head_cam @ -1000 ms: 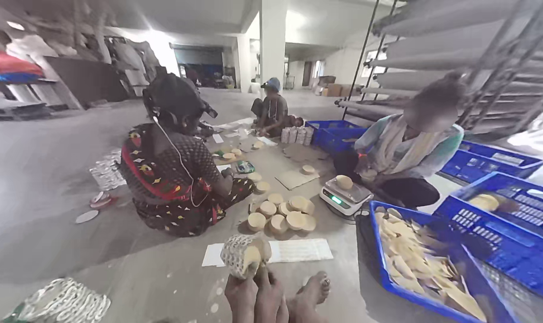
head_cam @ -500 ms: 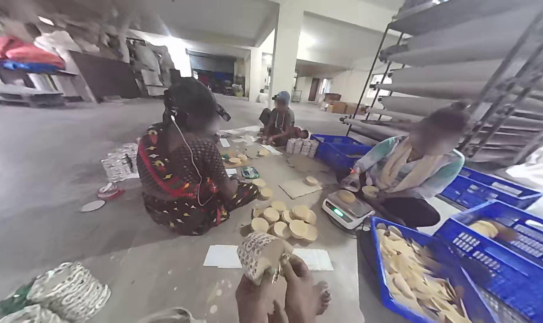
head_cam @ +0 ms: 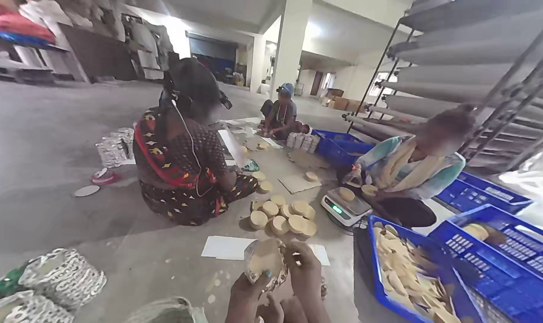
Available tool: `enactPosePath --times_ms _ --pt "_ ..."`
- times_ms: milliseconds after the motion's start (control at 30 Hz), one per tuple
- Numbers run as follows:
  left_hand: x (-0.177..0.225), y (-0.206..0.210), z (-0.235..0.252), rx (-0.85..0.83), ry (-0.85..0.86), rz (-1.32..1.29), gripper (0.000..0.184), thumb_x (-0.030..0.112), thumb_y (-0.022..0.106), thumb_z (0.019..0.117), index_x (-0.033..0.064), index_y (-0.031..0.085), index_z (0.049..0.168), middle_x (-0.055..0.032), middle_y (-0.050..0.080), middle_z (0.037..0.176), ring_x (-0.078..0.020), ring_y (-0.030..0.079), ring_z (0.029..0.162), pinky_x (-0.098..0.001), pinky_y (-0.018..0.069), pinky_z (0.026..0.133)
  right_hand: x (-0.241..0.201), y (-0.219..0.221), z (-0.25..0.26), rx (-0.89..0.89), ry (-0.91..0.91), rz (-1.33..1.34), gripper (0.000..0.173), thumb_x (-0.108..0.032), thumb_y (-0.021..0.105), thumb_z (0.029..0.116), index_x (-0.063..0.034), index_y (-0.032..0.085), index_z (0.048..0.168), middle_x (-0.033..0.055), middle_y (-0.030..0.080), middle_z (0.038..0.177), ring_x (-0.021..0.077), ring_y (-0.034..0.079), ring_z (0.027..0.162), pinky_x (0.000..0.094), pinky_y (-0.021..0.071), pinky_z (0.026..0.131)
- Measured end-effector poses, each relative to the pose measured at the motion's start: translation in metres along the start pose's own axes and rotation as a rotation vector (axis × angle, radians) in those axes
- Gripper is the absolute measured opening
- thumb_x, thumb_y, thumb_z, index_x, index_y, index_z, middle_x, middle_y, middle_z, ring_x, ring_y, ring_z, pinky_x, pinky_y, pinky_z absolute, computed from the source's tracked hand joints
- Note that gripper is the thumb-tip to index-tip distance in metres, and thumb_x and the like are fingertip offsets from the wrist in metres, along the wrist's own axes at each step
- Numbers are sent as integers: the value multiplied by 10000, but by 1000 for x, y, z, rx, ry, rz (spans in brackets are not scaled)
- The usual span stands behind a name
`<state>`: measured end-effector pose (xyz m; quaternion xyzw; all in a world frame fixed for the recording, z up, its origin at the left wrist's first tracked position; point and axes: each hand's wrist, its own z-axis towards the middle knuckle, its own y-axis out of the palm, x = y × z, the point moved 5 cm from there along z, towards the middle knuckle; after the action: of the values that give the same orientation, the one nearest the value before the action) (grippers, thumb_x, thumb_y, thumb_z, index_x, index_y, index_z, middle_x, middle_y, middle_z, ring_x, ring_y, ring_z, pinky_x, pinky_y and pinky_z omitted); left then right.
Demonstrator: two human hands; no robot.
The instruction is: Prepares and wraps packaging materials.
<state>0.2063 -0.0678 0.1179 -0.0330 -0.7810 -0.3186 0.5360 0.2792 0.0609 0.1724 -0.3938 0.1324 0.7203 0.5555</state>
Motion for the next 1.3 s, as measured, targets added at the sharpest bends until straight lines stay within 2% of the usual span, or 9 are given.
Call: enactPosePath --times_ms 167,400,600,800,933,1000,1067,1200,1300 --pt "9 -14 6 -41 -29 53 174 -30 669 926 -41 631 1095 -77 722 947 -124 707 865 -296 598 823 -36 19 -26 15 -451 -592 216 -2 678 796 -25 807 968 115 746 890 272 717 797 326 591 682" --pt "24 -18 2 -279 -134 154 148 -29 655 916 26 647 1053 -11 731 885 -91 713 821 -293 611 793 -15 -1 8 -248 75 -69 171 -118 768 844 -11 760 977 74 706 866 86 647 701 223 544 624" --pt "35 -26 14 -306 -83 276 120 -38 670 888 15 662 995 9 720 838 -70 699 788 -273 597 784 -59 19 -36 -281 -525 -844 306 -33 725 791 11 772 1090 151 747 1052 281 739 923 346 604 748" --pt "24 -32 16 -541 -175 314 164 -48 665 864 37 676 1004 25 732 872 -69 703 824 -286 598 804 -32 1 6 -512 2 -140 174 -81 761 847 -3 755 1003 120 719 916 180 682 794 302 563 698" --pt "28 -34 24 -673 -200 432 150 -55 647 886 52 653 990 67 701 849 -34 678 808 -260 581 801 -52 3 -13 -400 -429 -303 93 -58 690 848 -55 783 843 69 744 832 176 702 776 269 570 712" --pt "33 -37 23 -648 -212 485 113 -43 630 908 35 634 990 63 681 838 -30 664 787 -255 573 783 -67 6 -39 -480 -609 -604 197 -30 692 831 -41 790 1002 105 754 1002 251 724 909 336 589 784" --pt "34 -42 25 -623 -223 520 114 -33 653 894 21 634 993 52 674 828 -37 660 770 -257 569 772 -73 7 -54 -630 -578 -701 297 14 699 834 5 764 1123 180 733 1194 319 730 1067 393 591 884" --pt "23 -39 21 -836 -294 573 143 -63 609 892 70 626 943 96 670 802 -7 649 753 -240 562 747 -61 -1 -24 -654 -350 -322 156 -30 724 840 -17 784 984 123 765 897 255 751 796 382 614 712" --pt "22 -30 17 -997 -330 650 141 -49 631 863 51 651 962 83 682 810 -15 652 746 -250 564 730 -58 3 -20 -739 -409 -90 69 -58 732 855 -38 793 877 83 762 915 198 715 893 296 572 831"
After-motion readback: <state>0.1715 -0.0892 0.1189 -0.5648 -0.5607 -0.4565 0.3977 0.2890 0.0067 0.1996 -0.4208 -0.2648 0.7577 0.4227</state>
